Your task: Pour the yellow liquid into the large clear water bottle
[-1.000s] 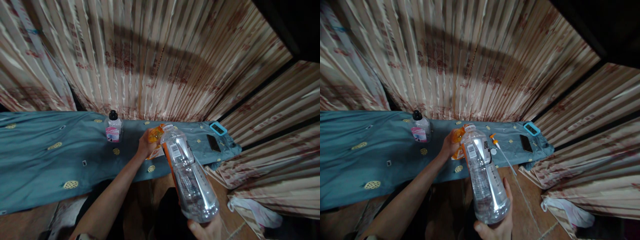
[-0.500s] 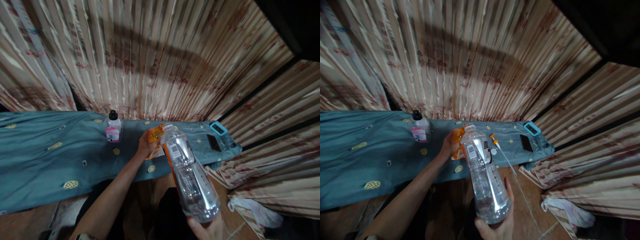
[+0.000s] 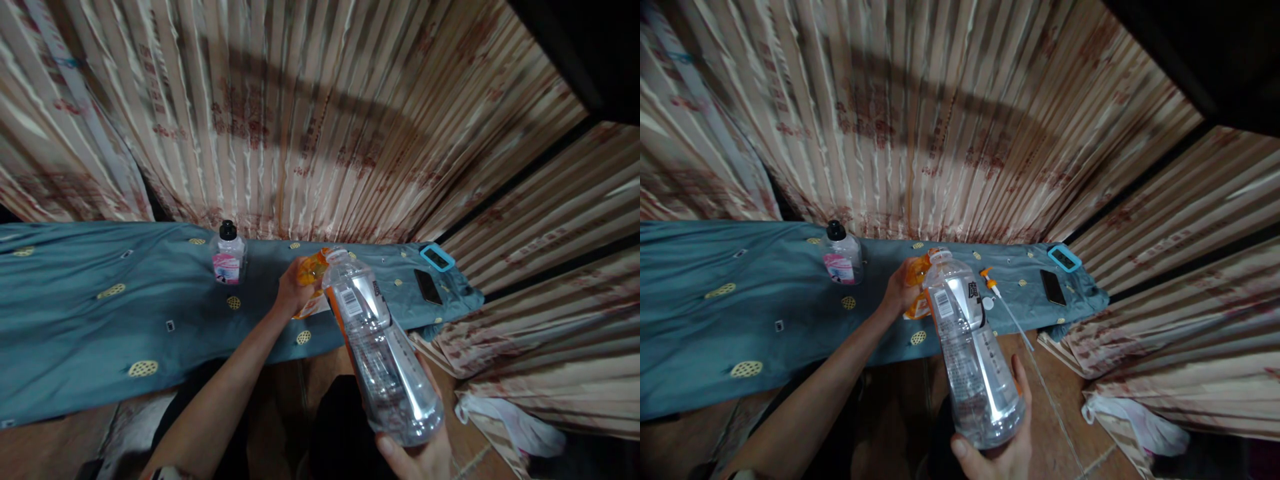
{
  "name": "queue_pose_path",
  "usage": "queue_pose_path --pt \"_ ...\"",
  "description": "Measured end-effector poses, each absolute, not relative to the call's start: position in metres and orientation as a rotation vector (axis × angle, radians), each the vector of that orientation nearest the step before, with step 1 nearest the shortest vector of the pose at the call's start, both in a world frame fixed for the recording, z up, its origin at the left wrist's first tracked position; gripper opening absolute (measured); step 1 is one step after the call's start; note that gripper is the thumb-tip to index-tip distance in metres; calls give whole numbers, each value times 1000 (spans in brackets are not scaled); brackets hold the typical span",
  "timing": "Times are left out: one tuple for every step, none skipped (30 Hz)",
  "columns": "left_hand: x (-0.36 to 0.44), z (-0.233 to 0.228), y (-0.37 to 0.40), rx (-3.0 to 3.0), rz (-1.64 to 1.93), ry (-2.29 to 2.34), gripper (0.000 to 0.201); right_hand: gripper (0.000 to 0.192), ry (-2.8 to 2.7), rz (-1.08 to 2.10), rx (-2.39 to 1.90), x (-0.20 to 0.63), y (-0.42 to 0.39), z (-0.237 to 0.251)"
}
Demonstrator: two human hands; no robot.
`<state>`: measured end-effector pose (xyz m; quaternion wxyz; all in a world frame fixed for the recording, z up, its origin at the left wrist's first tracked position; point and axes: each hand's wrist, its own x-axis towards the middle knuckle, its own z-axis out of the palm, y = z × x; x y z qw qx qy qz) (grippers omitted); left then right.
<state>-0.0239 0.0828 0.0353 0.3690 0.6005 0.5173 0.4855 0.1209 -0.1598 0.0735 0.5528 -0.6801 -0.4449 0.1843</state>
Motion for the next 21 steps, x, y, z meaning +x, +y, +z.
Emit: queue_pose_path --pt "-24 35 83 1547 1242 1333 39 124 -1055 420 -1618 121 -160 74" --pt "-24 35 83 1554 1237 1339 39 124 -1059 411 -1627 121 -159 74" --pt "-24 35 83 1560 1232 1344 39 125 -1063 404 -1630 121 -159 75" --pt "-24 36 83 1566 1227 1348 39 126 -1065 396 -1633 120 -159 75" --pt "-24 36 83 1570 1222 1351 39 127 -1067 390 -1636 120 -159 76" --pt "-24 37 83 1572 1219 1356 39 129 -1068 384 -1636 120 -158 76" --pt "-24 37 83 1571 1217 1360 39 130 -1070 383 -1634 120 -158 77" --pt "-24 38 83 1568 1218 1360 39 130 -1073 387 -1630 120 -158 77" --pt "-24 38 83 1562 1220 1359 39 129 -1073 394 -1629 120 -158 77" --pt "-24 39 83 1552 1220 1356 39 129 -1071 397 -1628 120 -158 77" --pt "-24 39 82 1542 1218 1354 39 129 -1070 397 -1627 121 -158 77" --pt "-24 40 82 1534 1214 1354 39 129 -1068 393 -1628 121 -159 76" --pt "-24 41 81 1529 1208 1356 40 128 -1066 387 -1629 122 -159 75" --pt "-25 42 81 1528 1202 1357 40 127 -1063 379 -1631 123 -159 74" --pt "-25 42 81 1531 1198 1355 39 125 -1064 378 -1630 123 -160 73" --pt "-25 43 80 1533 1196 1350 39 122 -1068 381 -1622 124 -160 72" --pt "-25 43 80 1533 1196 1344 38 120 -1074 386 -1614 125 -160 71" --pt "-25 43 80 1530 1198 1341 38 119 -1080 388 -1609 126 -161 71" --pt "-25 43 80 1526 1202 1340 38 118 -1086 390 -1607 126 -161 71" --pt "-25 43 80 1523 1208 1340 37 119 -1091 389 -1608 127 -161 71" --pt "-26 43 80 1522 1214 1341 37 120 -1094 389 -1611 127 -161 72"
